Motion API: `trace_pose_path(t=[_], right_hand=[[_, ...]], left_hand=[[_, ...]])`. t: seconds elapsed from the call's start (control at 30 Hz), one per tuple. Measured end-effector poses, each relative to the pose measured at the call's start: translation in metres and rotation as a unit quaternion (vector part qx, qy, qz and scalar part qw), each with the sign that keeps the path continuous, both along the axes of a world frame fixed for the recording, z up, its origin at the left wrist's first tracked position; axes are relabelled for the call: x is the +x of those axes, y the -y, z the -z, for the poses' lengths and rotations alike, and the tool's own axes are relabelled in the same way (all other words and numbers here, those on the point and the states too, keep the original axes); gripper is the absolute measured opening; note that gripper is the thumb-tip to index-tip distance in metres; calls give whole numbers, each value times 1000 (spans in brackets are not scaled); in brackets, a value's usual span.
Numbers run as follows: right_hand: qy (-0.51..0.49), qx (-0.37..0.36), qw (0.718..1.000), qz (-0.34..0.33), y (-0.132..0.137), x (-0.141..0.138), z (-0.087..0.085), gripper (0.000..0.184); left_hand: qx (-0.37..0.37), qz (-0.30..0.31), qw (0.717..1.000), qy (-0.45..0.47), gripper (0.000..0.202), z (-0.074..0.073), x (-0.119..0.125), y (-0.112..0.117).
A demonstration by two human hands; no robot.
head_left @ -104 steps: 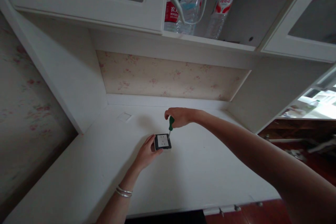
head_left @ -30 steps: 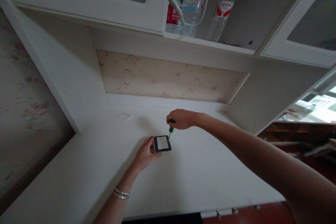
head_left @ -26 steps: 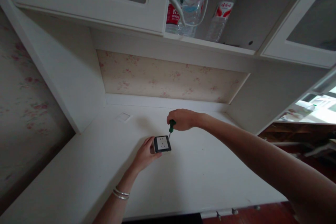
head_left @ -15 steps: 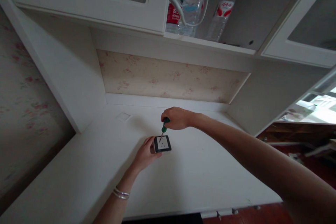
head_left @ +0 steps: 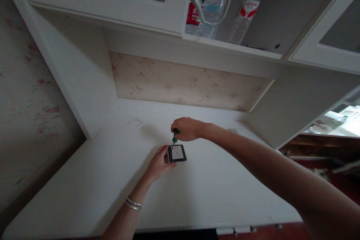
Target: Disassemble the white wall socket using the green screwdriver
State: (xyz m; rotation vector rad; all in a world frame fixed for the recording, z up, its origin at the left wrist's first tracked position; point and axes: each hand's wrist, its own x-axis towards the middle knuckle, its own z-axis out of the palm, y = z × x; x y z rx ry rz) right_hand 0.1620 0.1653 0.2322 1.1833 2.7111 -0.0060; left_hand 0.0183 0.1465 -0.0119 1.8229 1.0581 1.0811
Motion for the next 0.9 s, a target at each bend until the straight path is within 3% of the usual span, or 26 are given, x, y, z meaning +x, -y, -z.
trace_pose_path(t=[0.6, 0.9], right_hand=[[16, -8, 1000, 5, 1, -7, -2, 25], [40, 21, 999, -12, 2, -15, 0, 30]], left_hand=[[-21, -3, 1000, -4, 70, 0, 1, 0], [-21, -7, 1000, 1, 73, 2, 2, -1]])
